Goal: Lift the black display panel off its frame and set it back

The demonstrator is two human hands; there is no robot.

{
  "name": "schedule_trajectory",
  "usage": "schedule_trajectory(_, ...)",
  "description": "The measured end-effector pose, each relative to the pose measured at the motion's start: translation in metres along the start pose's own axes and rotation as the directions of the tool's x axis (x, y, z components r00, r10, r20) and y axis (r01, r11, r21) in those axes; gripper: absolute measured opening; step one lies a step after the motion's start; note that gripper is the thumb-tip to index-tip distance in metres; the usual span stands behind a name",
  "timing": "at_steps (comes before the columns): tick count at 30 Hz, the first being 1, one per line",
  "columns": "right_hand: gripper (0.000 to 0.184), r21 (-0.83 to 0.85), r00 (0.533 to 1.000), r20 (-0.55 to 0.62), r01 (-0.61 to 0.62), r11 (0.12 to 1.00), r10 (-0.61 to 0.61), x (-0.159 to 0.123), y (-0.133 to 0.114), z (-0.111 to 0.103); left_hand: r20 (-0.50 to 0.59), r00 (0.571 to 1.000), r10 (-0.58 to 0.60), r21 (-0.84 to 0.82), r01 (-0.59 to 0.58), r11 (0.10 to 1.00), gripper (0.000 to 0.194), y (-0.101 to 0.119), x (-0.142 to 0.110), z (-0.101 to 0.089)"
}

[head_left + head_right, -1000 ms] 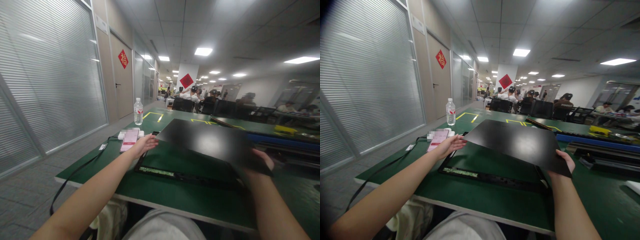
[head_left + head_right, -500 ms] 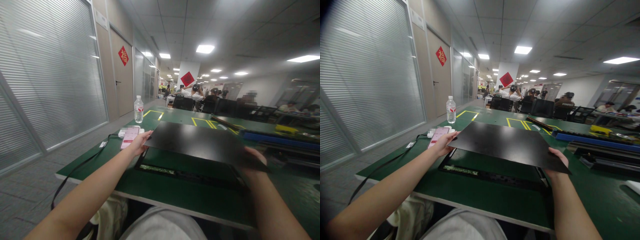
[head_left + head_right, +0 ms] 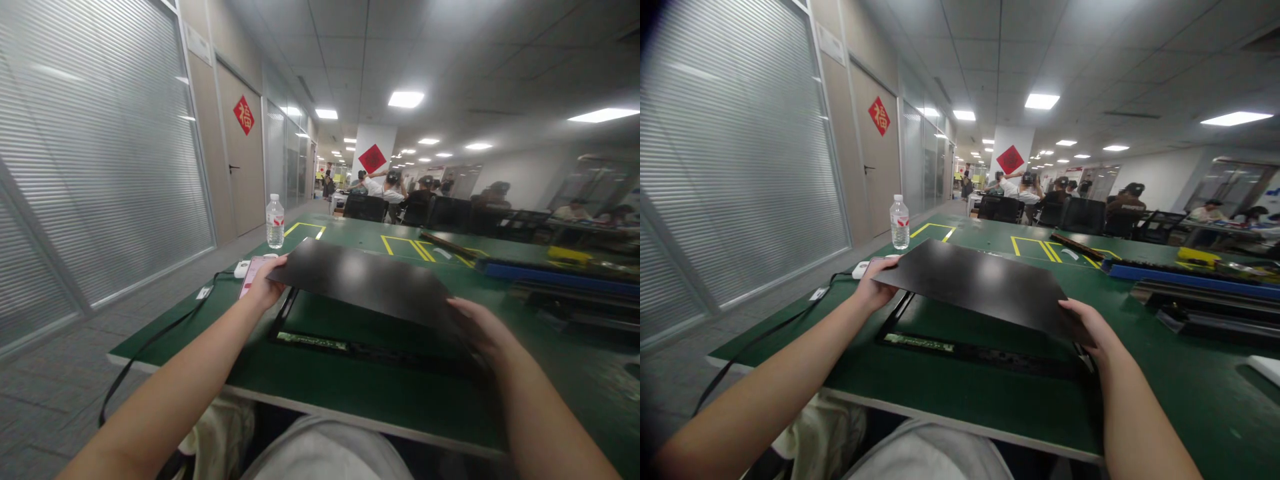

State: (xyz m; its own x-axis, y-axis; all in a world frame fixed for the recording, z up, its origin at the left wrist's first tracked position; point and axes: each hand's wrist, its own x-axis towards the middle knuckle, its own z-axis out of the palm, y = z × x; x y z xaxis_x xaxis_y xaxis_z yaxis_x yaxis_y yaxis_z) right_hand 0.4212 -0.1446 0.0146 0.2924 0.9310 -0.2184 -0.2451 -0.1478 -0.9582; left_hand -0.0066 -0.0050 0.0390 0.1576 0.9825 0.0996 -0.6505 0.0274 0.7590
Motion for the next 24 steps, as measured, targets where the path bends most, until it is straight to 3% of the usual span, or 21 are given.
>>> schedule_trajectory(3, 0.021, -0.023, 0.994, 0.003, -0.112, 0.993, 0.112, 0.006, 0.005, 0.002, 0.033, 0.999, 0.039, 0.001, -0.039, 0.999, 0.024, 0.003, 0.003, -0.003)
schedule_trajectory(9, 0.039, -0.071, 0.987, -0.161, -0.008, 0.997, -0.004, 0.018, 0.006, -0.007, 0.035, 0.999, 0.020, 0.073, -0.023, 0.997, 0.041, 0.006, 0.005, -0.006)
schedule_trajectory(16, 0.050, -0.185, 0.957, -0.286, -0.007, 0.983, -0.047, 0.010, 0.000, -0.004, 0.063, 0.998, -0.010, 0.206, -0.003, 0.978, 0.035, 0.006, 0.004, -0.007)
schedule_trajectory(24, 0.040, -0.329, 0.873, -0.471, -0.044, 0.943, -0.124, 0.007, -0.003, -0.002, -0.038, 0.977, -0.211, 0.411, 0.207, 0.888, 0.028, -0.004, 0.003, -0.008)
